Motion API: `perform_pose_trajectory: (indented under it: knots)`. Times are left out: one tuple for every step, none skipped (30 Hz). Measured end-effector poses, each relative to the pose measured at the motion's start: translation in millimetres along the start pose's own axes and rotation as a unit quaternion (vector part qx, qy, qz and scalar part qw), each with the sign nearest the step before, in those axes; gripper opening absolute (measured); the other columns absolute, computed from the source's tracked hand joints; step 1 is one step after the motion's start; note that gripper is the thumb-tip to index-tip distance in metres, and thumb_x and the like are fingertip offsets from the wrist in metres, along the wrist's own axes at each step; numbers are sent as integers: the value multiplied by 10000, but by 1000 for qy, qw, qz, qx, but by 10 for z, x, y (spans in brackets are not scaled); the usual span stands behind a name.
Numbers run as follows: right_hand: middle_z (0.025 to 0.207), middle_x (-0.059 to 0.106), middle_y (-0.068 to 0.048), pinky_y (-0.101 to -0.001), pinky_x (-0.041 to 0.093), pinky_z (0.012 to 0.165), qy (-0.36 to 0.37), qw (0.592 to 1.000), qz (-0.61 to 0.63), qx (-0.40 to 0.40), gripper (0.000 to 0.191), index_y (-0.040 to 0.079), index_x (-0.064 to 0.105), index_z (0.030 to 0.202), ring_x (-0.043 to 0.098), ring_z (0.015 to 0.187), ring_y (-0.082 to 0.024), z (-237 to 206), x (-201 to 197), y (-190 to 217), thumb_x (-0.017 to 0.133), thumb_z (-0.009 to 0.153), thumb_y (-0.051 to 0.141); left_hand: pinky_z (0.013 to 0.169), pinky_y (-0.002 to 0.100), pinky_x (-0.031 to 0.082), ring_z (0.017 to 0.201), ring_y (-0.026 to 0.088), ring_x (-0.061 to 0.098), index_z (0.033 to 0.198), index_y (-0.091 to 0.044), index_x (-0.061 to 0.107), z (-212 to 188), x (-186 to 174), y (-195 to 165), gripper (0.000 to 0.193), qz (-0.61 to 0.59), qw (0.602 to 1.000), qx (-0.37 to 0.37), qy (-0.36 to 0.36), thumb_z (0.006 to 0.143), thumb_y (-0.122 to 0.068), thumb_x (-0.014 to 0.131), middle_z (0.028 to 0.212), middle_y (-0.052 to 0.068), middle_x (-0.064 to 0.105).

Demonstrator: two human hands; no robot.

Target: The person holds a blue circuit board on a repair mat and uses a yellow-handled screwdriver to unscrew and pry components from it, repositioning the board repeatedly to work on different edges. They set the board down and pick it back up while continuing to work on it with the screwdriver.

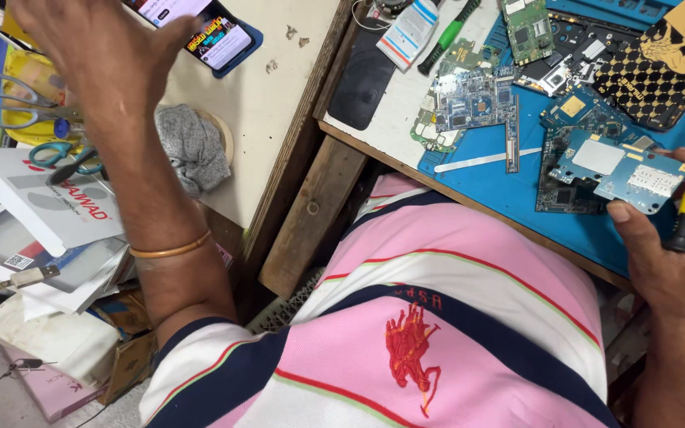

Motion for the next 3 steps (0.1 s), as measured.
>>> perform_pose_trajectory:
  knots:
    - [1360, 577, -174, -324, 531, 1160, -2, 1000, 0, 1, 538, -4, 461, 1503, 604, 1245, -211, 17, 4, 19, 789, 1100, 135, 1042, 621, 316, 1197, 459, 469, 1221, -11, 622, -74, 59, 137, 735, 15, 1000, -7, 12, 698, -394, 968, 1275, 243, 569]
    - [1356, 580, -175, -323, 531, 1157, -2, 1000, -2, 5, 538, -3, 461, 1506, 607, 1239, -209, 32, 17, 38, 790, 1105, 140, 1091, 625, 287, 1268, 455, 439, 1273, -21, 599, -148, 229, 262, 765, -1, 998, -41, 46, 705, -384, 961, 1347, 239, 537]
    - [1356, 580, -175, -323, 531, 1157, -4, 1000, -1, 4, 538, -3, 461, 1506, 607, 1239, -209, 22, -43, 103, 790, 1105, 140, 1091, 625, 287, 1268, 455, 439, 1273, -21, 599, -211, 356, 293, 765, -1, 998, -40, 45, 705, -384, 961, 1347, 239, 537]
Point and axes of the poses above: each hand's wrist, its own z-axis towards the middle knuckle, its own x-axis out of the palm, y = z × x, the point moved 9 cm from there along z, towards the middle knuckle
